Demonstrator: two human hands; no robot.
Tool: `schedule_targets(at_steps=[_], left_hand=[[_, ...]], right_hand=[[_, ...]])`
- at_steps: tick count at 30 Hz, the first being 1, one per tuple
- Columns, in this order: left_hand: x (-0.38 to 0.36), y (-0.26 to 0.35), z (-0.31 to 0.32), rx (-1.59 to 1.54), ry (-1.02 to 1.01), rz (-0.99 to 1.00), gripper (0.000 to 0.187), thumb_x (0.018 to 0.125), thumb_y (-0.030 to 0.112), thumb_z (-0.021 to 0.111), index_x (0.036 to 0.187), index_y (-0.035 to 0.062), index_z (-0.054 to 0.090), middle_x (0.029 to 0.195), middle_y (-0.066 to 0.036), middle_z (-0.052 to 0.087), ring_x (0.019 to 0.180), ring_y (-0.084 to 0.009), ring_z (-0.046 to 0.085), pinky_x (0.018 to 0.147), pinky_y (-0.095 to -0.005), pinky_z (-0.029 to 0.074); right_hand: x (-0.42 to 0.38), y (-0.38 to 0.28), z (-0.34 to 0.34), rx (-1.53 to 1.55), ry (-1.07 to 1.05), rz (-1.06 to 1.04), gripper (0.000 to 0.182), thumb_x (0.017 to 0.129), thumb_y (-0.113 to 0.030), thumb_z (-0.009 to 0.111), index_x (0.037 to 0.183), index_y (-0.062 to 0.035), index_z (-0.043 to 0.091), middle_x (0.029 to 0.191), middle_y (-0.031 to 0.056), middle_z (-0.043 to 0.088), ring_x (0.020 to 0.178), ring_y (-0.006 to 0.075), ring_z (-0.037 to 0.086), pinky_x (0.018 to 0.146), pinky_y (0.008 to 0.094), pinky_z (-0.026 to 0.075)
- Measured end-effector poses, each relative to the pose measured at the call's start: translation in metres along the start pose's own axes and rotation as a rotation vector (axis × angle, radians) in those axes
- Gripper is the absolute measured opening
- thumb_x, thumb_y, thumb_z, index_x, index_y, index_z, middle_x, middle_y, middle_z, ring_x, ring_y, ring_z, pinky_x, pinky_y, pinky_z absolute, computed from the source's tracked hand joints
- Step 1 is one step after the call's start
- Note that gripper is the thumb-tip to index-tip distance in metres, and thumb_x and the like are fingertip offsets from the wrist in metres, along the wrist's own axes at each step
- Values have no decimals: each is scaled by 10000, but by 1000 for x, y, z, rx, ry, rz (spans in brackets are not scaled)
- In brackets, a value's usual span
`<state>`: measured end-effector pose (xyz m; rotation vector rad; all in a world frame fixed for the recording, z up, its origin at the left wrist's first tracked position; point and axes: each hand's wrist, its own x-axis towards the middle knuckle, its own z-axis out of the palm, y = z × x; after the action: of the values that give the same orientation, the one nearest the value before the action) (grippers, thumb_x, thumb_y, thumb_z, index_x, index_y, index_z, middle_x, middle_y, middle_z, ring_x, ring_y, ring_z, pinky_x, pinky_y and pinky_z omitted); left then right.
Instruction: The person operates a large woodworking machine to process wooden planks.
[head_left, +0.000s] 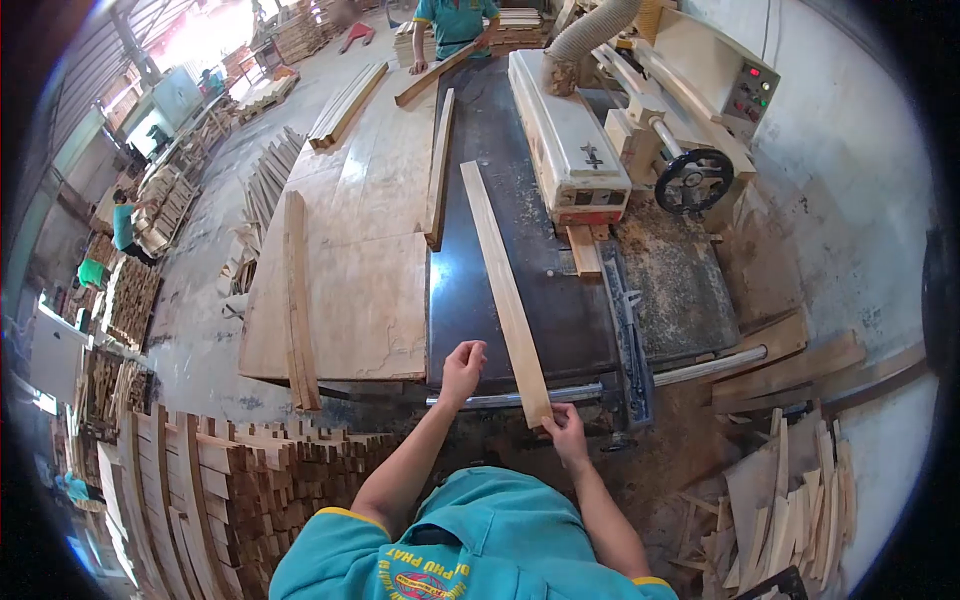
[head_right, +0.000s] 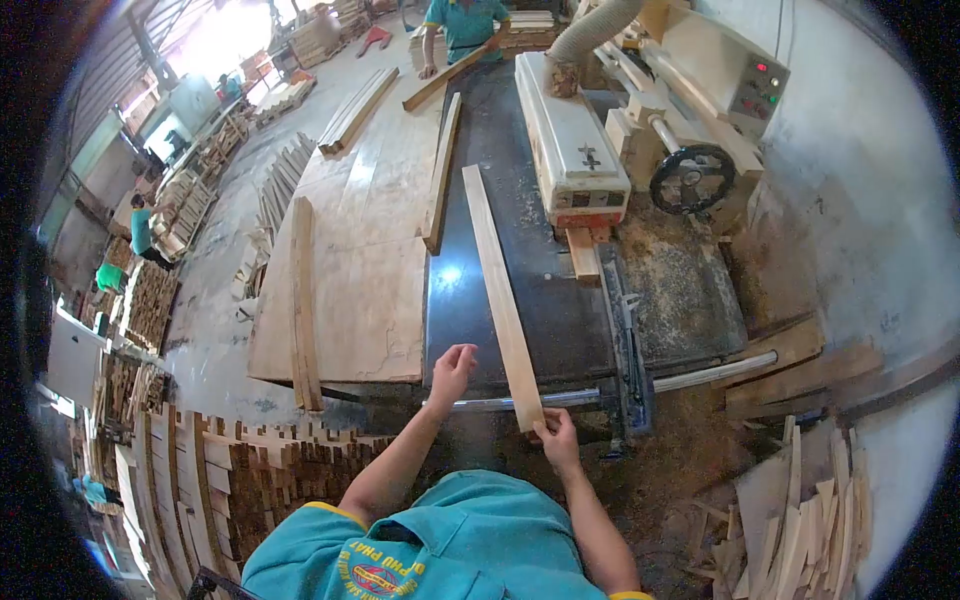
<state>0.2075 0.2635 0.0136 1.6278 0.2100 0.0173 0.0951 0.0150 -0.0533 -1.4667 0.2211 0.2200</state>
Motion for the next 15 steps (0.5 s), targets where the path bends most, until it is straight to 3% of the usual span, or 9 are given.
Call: schedule_targets(at_steps=[2,6,7,10,11,12,14,15], left_hand=[[5,-6,17,-62,-45,-70,260,1056,254,593,1117,19,690,838,0,653,717,-57,568,633,-228,465],[18,-42,51,148,-78,24,333,1010,273,654,1201,0,641,823,-42,670,741,-122,613,707,-304,529],[23,-57,58,241,-120,12,536,970,301,696,1354,-37,535,847,-92,696,768,-179,656,737,-345,544],[0,-46,91,359,-170,-24,600,992,328,674,1421,-24,447,939,-134,697,802,-200,664,732,-340,543],[-3,-55,100,436,-273,-23,846,944,302,704,1489,-167,257,929,-169,723,852,-324,710,776,-412,556],[-12,-56,109,390,-386,-11,823,953,264,684,1488,-163,227,1068,-250,690,993,-401,690,854,-451,552],[-41,-61,129,419,-457,227,824,958,235,669,1490,-149,170,1237,-355,582,1170,-474,611,960,-487,522],[-56,-59,136,406,-504,200,811,960,222,663,1483,-142,162,1286,-387,527,1219,-501,566,996,-500,503]], right_hand=[[-19,7,-19,101,79,45,292,972,-41,663,1241,-26,550,1124,118,676,979,193,681,755,330,594],[-70,31,-61,138,182,24,241,981,-57,655,1209,-21,587,1122,107,676,973,198,677,778,345,602],[-86,38,-72,197,245,55,225,986,-68,651,1200,-25,594,1117,103,674,969,200,676,774,356,603],[-138,37,-93,345,361,118,208,992,-86,653,1179,-13,601,1105,98,676,942,196,674,762,359,588],[-156,35,-98,427,399,150,209,992,-93,660,1168,2,601,1097,97,680,918,189,672,755,350,573],[-174,40,-106,432,415,148,209,992,-93,660,1168,2,601,1097,97,680,918,189,672,755,350,573],[-209,52,-116,373,451,155,205,1003,-124,640,1187,-40,603,1096,88,663,930,207,672,724,366,594],[-227,55,-119,377,468,153,205,1003,-124,640,1187,-40,603,1096,88,663,930,207,672,724,366,594]])
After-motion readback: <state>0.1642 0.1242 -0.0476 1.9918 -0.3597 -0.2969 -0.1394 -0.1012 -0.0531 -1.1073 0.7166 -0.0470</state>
